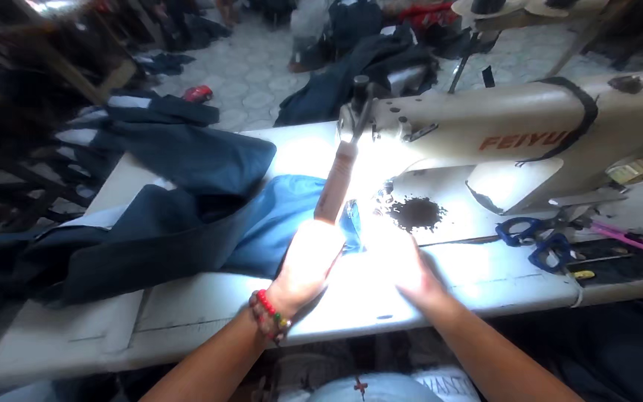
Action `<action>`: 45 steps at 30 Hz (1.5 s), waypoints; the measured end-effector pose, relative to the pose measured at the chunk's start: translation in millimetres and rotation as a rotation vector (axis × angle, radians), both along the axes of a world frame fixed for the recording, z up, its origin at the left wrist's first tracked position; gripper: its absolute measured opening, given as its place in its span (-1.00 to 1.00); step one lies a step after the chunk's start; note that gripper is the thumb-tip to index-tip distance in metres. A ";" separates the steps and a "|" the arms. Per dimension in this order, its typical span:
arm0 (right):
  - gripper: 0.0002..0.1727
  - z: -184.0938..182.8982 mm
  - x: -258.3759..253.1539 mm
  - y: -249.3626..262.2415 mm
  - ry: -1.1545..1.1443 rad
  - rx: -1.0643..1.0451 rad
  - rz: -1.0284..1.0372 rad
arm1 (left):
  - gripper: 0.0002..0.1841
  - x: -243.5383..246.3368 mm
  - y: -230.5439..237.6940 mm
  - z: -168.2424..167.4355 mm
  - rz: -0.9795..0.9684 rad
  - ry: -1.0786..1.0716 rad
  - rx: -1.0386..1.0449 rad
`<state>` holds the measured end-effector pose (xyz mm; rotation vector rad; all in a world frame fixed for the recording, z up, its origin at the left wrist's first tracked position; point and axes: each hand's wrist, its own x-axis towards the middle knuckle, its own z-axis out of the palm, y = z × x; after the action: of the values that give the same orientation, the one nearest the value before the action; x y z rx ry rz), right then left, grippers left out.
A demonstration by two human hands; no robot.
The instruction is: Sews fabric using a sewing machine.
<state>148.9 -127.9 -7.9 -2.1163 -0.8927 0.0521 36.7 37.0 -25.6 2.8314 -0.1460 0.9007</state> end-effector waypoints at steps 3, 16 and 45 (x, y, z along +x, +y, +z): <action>-0.75 4.1 -9.0 -9.3 0.497 0.276 -0.030 | -0.79 1.2 4.2 7.2 0.018 -0.038 -0.149; -0.27 -6.1 -18.1 27.1 0.425 0.423 -0.086 | -0.83 18.9 8.4 38.2 0.026 0.048 -0.339; -0.76 -34.7 -3.5 -38.3 -0.537 0.291 0.482 | -0.76 -13.3 -24.4 -0.8 -0.205 -0.038 0.076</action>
<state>145.4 -166.2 -42.6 -1.6229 -1.6076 -0.3916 23.3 12.6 -26.3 2.8023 -0.4756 0.9216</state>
